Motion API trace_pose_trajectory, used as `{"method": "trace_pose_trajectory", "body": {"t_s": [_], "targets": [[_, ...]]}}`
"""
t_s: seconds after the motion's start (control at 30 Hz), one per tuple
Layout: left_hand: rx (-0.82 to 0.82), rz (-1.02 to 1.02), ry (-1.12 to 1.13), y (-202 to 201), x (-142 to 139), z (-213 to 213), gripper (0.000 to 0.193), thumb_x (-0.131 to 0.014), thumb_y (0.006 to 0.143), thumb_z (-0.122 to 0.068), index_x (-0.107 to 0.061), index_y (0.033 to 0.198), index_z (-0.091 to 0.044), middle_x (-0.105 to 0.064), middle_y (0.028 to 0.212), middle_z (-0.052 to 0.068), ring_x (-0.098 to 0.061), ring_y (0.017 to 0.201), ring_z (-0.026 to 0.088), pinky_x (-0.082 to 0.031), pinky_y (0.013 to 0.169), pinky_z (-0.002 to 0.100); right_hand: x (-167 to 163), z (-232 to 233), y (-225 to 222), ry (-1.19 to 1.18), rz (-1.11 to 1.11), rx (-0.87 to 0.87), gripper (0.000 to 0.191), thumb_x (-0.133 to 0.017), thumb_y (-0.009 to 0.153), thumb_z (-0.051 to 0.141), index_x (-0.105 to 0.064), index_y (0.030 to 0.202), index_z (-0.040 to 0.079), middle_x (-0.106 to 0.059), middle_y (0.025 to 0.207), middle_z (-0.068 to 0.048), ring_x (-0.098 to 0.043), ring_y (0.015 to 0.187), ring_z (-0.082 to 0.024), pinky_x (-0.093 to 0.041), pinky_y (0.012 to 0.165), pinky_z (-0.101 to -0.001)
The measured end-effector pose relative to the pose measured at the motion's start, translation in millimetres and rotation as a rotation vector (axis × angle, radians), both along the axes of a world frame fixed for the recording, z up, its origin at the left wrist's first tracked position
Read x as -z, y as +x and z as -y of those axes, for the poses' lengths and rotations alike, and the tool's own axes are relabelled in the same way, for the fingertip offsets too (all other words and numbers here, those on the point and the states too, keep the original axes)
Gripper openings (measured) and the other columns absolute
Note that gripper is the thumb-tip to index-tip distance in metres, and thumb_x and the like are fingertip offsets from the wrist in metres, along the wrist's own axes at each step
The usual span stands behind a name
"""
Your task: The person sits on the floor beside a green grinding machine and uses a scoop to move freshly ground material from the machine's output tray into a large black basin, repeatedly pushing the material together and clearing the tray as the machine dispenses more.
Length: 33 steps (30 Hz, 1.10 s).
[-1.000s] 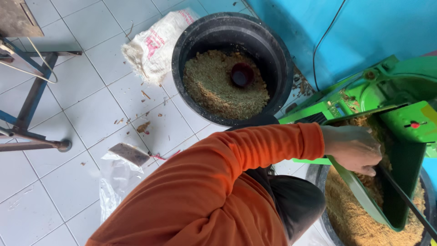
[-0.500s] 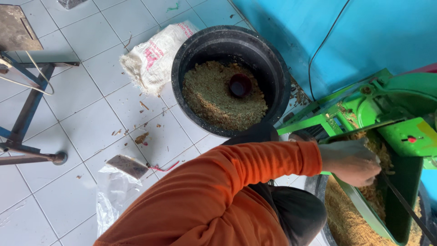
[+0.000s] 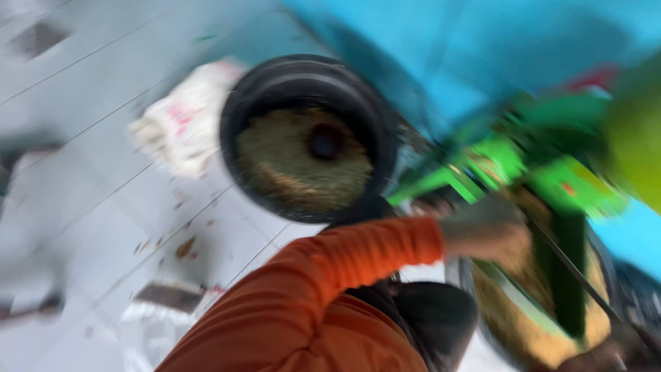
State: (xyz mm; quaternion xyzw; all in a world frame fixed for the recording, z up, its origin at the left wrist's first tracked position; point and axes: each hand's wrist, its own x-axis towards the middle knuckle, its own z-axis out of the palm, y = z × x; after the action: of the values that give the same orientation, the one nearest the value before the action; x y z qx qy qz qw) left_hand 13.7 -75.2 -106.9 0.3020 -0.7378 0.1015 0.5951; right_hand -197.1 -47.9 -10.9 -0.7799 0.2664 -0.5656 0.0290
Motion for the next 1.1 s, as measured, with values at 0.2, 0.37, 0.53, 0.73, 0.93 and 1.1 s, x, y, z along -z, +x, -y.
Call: {"method": "trace_pose_trajectory", "body": {"t_s": [0.2, 0.37, 0.53, 0.73, 0.93, 1.1], "targets": [[-0.399, 0.319, 0.846, 51, -23, -84, 0.015, -0.060, 0.102, -0.018, -0.064, 0.088, -0.016, -0.068, 0.088, 0.007, -0.066, 0.097, 0.027, -0.052, 0.089, 0.045, 11, 7, 3, 0.131, -0.217, 0.000, 0.012, -0.070, 0.113, 0.003, -0.061, 0.117, -0.003, -0.069, 0.109, -0.017, -0.068, 0.095, -0.027, -0.055, 0.089, -0.0394], [-0.561, 0.416, 0.607, 45, -99, -120, 0.007, -0.064, 0.085, -0.013, -0.071, 0.083, -0.012, -0.071, 0.097, 0.008, -0.062, 0.112, 0.031, -0.038, 0.102, 0.069, -10, -13, 27, 0.245, -0.122, -0.246, 0.011, -0.061, 0.112, -0.002, -0.053, 0.119, -0.002, -0.068, 0.113, -0.016, -0.066, 0.087, -0.024, -0.054, 0.079, -0.0313], [-0.587, 0.593, 0.805, 48, -105, -127, 0.011, -0.063, 0.087, -0.011, -0.074, 0.089, -0.013, -0.071, 0.101, 0.005, -0.060, 0.114, 0.027, -0.036, 0.107, 0.065, -19, -31, 40, 0.089, -0.166, -0.122, 0.015, -0.067, 0.104, -0.005, -0.057, 0.115, 0.001, -0.069, 0.113, -0.016, -0.070, 0.093, -0.026, -0.057, 0.083, -0.0332], [-0.665, 0.717, 0.611, 59, -90, -120, 0.015, -0.065, 0.087, -0.010, -0.070, 0.073, -0.011, -0.071, 0.085, 0.006, -0.061, 0.106, 0.026, -0.037, 0.110, 0.062, -36, -45, -18, 0.096, -0.090, -0.021, 0.020, -0.071, 0.107, -0.008, -0.057, 0.119, 0.000, -0.068, 0.110, -0.015, -0.065, 0.082, -0.015, -0.056, 0.073, -0.0294], [-0.576, 0.767, 0.686, 67, -87, -67, 0.021, -0.063, 0.090, -0.005, -0.063, 0.069, -0.009, -0.067, 0.077, 0.011, -0.062, 0.098, 0.027, -0.042, 0.097, 0.055, -43, -38, -23, 0.147, -0.179, 0.001, 0.019, -0.074, 0.105, -0.005, -0.059, 0.116, -0.002, -0.069, 0.110, -0.016, -0.071, 0.091, -0.021, -0.058, 0.079, -0.0320], [-0.569, 0.674, 0.600, 61, -82, -28, 0.019, -0.065, 0.084, -0.006, -0.059, 0.066, -0.010, -0.064, 0.075, 0.010, -0.061, 0.101, 0.027, -0.040, 0.099, 0.053, -20, -10, -2, 0.112, -0.193, -0.054, 0.016, -0.074, 0.102, -0.004, -0.060, 0.110, -0.003, -0.071, 0.108, -0.018, -0.071, 0.085, -0.021, -0.057, 0.072, -0.0312]]}}
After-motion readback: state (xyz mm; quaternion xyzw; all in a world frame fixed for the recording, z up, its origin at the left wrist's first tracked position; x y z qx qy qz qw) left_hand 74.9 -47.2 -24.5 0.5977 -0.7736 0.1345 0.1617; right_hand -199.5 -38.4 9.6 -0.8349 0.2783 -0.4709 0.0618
